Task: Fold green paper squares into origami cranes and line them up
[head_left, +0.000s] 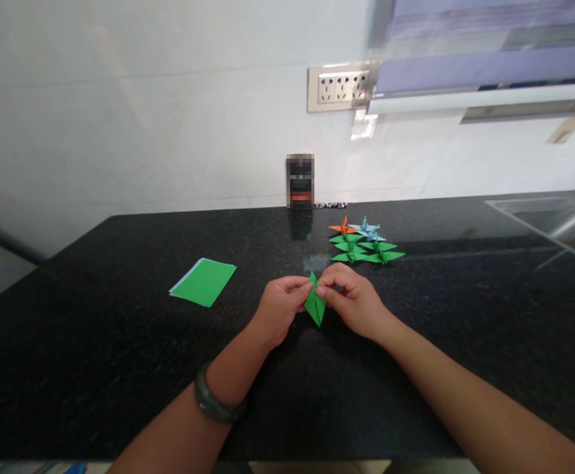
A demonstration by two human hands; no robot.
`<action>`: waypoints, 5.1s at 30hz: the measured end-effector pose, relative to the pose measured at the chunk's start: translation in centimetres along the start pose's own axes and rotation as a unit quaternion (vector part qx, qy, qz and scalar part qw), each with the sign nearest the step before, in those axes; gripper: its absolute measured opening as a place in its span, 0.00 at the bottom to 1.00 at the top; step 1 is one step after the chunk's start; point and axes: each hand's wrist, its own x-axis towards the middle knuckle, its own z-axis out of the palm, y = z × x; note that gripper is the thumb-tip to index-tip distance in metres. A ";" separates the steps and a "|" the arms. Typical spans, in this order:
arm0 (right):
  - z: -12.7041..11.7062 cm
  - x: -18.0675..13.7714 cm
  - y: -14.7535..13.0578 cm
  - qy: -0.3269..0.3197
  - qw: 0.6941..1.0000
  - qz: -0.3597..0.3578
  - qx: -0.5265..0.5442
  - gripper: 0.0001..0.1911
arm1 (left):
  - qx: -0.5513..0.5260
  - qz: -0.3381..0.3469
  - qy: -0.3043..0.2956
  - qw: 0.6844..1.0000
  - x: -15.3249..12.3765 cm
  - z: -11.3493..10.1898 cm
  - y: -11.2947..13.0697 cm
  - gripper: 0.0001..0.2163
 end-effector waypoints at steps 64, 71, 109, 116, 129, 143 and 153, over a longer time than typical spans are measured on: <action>1.5 -0.6 -1.9 -0.049 0.988 0.145 -0.005 0.14 | 0.369 0.293 0.122 0.874 -1.1 0.4 0.0 0.07; 1.3 -0.5 -1.9 -0.077 0.989 0.123 -0.023 0.13 | 0.359 0.278 0.126 0.882 -1.1 0.4 -0.1 0.07; 0.5 -0.1 -0.4 -0.101 0.973 0.205 0.033 0.12 | 0.151 0.189 0.114 0.963 -0.1 0.0 -0.3 0.08; 0.2 0.2 -0.6 -0.082 0.957 0.248 0.123 0.12 | 0.079 0.185 0.156 0.967 -0.1 0.3 -0.2 0.11; 0.1 0.1 -1.4 -0.115 0.930 0.279 0.210 0.13 | 0.044 0.129 0.085 0.987 -0.8 1.2 -0.6 0.15; -1.0 0.3 -0.8 -0.161 0.931 0.293 0.147 0.15 | 0.024 0.112 0.134 0.984 0.4 -0.1 -0.1 0.12; -0.3 0.3 -0.9 -0.073 0.927 0.287 0.228 0.12 | 0.120 0.020 0.015 0.992 -0.1 -0.3 0.5 0.17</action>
